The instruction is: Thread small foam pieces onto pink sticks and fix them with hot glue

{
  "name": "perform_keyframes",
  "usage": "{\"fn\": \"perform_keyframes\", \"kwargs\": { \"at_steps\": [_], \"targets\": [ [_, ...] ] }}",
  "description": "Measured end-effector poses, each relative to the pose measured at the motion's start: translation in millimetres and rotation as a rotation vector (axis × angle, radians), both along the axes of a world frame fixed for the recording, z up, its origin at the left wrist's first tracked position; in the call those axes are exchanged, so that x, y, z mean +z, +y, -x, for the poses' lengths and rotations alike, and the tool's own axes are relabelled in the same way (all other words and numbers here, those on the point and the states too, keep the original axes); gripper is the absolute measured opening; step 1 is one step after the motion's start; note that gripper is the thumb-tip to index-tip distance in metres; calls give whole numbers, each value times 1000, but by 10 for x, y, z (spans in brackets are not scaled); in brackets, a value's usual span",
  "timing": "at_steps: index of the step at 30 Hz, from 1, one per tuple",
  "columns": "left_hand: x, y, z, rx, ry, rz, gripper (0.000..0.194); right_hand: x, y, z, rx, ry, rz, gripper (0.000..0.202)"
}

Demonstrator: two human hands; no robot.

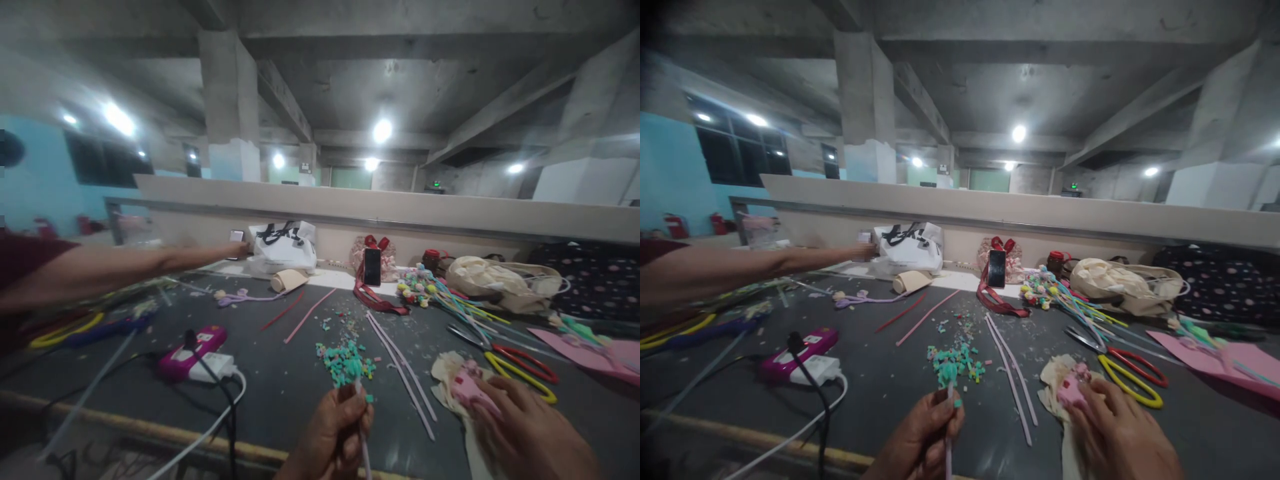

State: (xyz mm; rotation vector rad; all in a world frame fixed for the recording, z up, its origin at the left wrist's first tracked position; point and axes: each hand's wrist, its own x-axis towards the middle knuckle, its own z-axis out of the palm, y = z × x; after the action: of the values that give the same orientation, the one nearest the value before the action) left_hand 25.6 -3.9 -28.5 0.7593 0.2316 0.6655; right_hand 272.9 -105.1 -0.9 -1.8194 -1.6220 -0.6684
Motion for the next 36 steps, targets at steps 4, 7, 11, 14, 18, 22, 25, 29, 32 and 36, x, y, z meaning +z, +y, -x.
{"fn": "perform_keyframes", "kwargs": {
  "at_steps": [4,7,11,14,18,22,25,29,32,36],
  "targets": [
    [28,-36,-7,2,53,18,22,224,41,603,447,223,298,16],
    [25,-40,0,-22,101,20,26,312,160,987,627,423,324,9],
    [2,-37,17,-51,102,-29,29,324,301,1187,716,480,299,10],
    [-5,-47,26,-45,69,-44,28,318,337,1200,752,437,292,9],
    [5,-59,28,-66,71,-29,27,320,344,1193,738,366,287,9],
    [26,-61,20,-85,92,-17,31,311,355,1195,685,326,290,10],
    [29,-59,17,-76,99,-25,31,294,368,1189,679,337,321,11],
    [26,-46,29,-48,108,25,27,280,397,1158,718,427,337,11],
    [57,-38,58,-50,160,61,28,293,435,1122,737,589,341,13],
    [136,-58,102,34,261,82,22,309,498,1064,707,810,370,13]
  ]
}}
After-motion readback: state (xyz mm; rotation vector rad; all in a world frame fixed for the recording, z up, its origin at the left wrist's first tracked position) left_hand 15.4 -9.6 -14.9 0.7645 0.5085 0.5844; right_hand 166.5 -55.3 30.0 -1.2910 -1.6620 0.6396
